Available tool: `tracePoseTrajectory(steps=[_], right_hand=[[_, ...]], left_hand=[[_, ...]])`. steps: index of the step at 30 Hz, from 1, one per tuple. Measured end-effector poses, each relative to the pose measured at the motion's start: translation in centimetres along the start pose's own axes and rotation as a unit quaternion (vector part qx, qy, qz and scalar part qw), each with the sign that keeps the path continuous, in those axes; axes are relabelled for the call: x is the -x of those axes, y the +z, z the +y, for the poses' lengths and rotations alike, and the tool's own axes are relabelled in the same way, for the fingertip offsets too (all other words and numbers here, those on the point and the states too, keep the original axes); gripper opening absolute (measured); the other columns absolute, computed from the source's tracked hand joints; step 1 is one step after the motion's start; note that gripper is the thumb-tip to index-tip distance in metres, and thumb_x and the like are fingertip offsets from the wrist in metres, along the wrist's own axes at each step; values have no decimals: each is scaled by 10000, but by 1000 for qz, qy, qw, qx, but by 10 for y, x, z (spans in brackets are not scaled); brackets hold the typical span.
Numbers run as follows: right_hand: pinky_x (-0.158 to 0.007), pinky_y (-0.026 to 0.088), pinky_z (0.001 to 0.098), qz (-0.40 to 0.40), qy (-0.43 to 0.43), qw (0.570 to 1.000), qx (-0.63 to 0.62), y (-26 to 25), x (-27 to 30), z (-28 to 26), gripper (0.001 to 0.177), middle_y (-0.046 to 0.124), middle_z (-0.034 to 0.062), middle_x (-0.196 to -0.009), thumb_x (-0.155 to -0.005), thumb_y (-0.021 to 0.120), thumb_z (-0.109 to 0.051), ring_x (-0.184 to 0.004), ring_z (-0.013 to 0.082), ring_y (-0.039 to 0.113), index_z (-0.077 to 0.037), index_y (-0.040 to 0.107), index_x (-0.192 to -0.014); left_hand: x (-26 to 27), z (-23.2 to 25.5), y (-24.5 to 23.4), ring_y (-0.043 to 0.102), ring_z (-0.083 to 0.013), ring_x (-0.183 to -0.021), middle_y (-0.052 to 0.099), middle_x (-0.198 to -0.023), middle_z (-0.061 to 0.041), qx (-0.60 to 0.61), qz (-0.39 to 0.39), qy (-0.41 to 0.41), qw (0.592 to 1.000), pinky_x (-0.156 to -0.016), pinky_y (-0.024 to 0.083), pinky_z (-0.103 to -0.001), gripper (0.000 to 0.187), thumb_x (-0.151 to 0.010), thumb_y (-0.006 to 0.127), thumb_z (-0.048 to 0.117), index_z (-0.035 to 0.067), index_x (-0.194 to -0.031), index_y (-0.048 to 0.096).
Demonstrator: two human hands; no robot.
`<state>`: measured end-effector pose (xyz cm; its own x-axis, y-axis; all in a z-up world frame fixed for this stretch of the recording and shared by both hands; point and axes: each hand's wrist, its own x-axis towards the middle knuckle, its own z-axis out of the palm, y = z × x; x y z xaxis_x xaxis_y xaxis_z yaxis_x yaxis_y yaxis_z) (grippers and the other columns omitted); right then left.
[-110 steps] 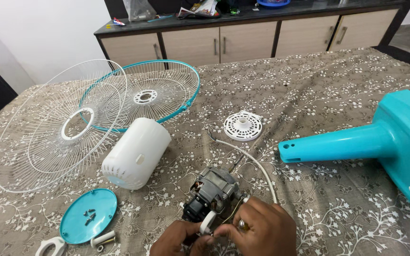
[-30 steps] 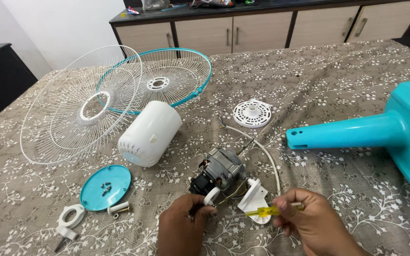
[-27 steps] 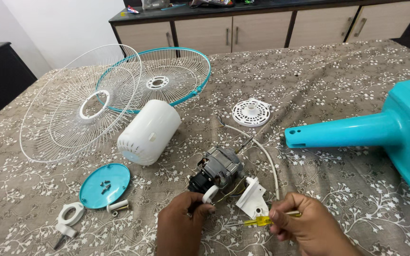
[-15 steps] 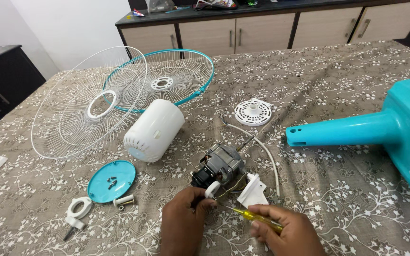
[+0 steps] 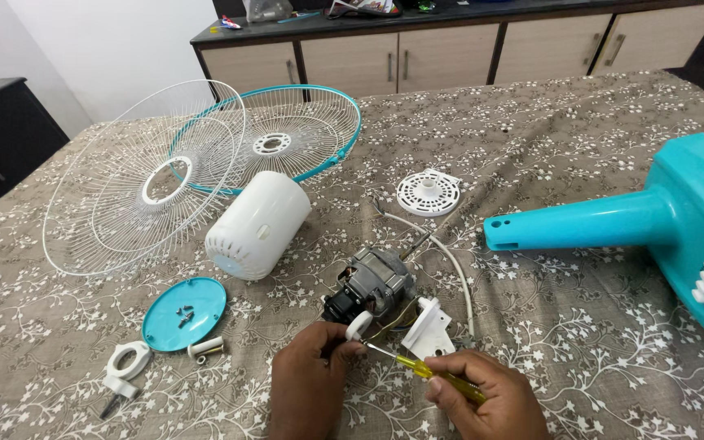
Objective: The person assembles a table fan by securing the motor to the base with a screwdriver, inserting the motor into the white housing, and attaching the power cord. The fan cage and blades remain disassembled on the table.
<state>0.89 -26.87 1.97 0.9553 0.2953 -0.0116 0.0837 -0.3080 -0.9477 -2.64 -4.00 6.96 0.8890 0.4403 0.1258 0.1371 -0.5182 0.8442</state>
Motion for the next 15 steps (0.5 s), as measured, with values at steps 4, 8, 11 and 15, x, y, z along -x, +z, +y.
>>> tracePoseTrajectory(steps=[4,8,11,15], right_hand=[[-542,565,265,12,6,998,61,2,0,-3,289,752,80,-901,-854,792,-213,-643,83,748,-98,804,-1119],[-540,581,269,6,-11,996,85,3,0,-5,280,745,51,-981,-846,795,-211,-648,91,749,-126,808,-1112],[-678,619,285,-2,-48,996,72,4,2,-3,258,736,52,-1055,-829,761,-155,-809,120,769,-121,810,-1080],[-826,631,295,4,-39,997,61,7,3,-2,207,734,60,-1087,-841,738,-133,-961,159,781,-117,808,-1035]], left_hand=[[1,1,0,748,-162,-642,780,-752,-70,2,-3,-11,1000,-614,565,-334,204,-779,821,199,113,-957,773],[1,1,0,752,-161,-647,785,-748,-71,5,-4,-16,1000,-619,565,-335,216,-769,830,206,113,-957,778],[0,0,1,750,-165,-650,782,-751,-73,3,-7,-23,1000,-621,565,-337,232,-785,851,235,114,-968,778],[0,-1,1,761,-159,-663,789,-756,-69,8,-3,-18,1000,-629,573,-332,231,-758,836,203,113,-964,784]])
